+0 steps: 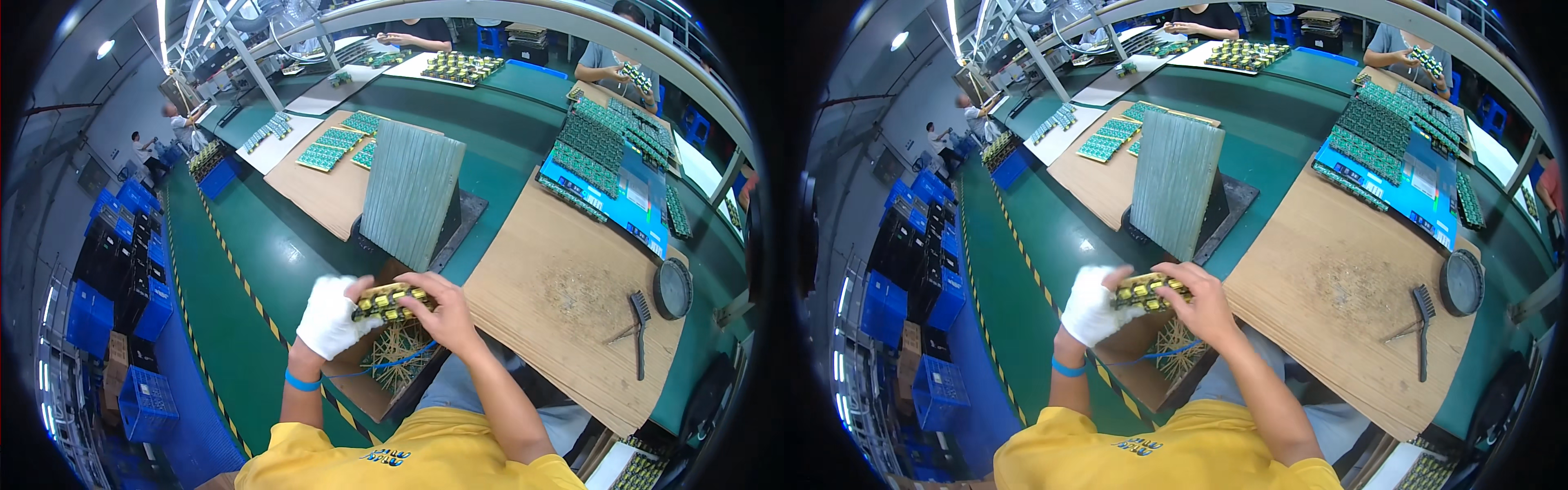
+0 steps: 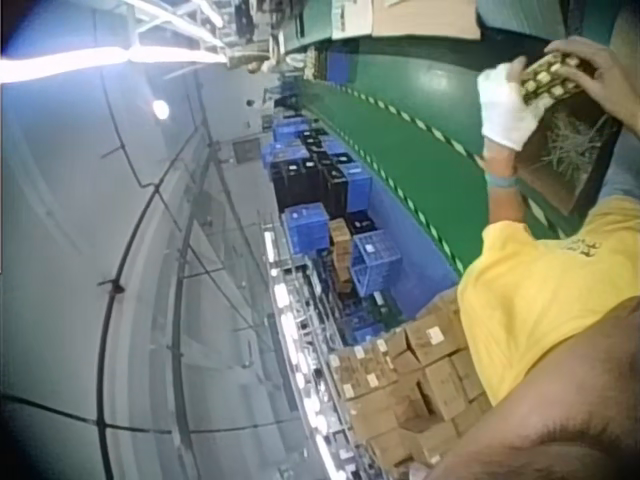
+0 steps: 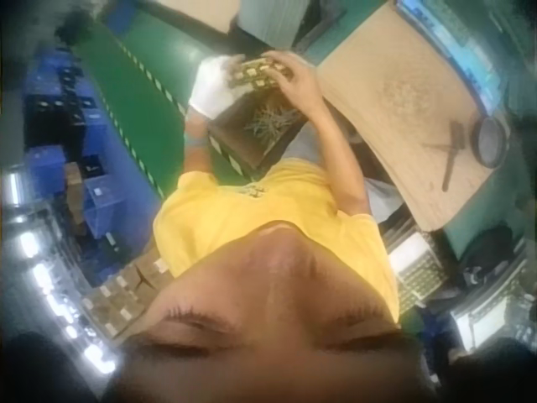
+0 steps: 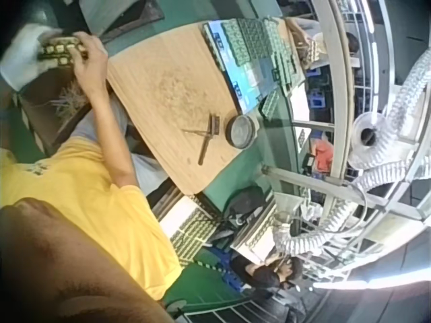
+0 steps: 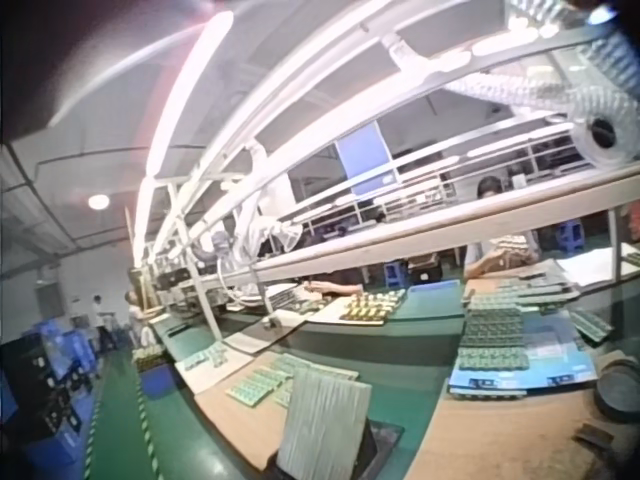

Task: Inspecting and assembling electronic components onto printed circuit board arrays at a manual assembly station.

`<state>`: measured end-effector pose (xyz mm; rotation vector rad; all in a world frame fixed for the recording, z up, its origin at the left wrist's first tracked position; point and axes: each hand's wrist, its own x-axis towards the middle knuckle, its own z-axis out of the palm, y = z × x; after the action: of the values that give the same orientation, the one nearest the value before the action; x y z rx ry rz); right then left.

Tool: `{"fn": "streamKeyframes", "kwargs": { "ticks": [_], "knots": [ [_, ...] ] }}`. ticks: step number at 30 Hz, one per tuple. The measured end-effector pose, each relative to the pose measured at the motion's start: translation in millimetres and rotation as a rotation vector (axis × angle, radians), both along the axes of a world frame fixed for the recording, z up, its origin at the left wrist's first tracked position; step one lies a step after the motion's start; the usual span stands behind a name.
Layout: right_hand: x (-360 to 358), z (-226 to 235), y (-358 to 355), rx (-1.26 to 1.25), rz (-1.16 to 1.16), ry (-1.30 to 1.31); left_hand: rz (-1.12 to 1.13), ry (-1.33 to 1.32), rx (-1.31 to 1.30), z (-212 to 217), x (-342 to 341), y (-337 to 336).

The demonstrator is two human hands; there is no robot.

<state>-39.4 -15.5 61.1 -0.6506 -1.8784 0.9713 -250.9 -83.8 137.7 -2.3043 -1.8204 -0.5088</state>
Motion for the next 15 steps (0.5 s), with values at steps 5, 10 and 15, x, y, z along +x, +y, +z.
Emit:
{"fn": "streamKeyframes", "kwargs": {
  "ticks": [5,10,15],
  "knots": [
    [-18.3,-4.5,-25.2,-0.383,-0.205,0.598,0.080,-0.889,0.507,-55.7,-6.8,23.2],
    [-39.4,-38.8,-25.3,-0.455,-0.231,0.886,0.019,-1.599,0.081,-55.2,62.9,64.5],
    [7.0,-23.8,-4.5,-0.322,-0.323,0.586,0.126,-0.958,0.403,-26.1,21.1,137.2]
  ]
}}
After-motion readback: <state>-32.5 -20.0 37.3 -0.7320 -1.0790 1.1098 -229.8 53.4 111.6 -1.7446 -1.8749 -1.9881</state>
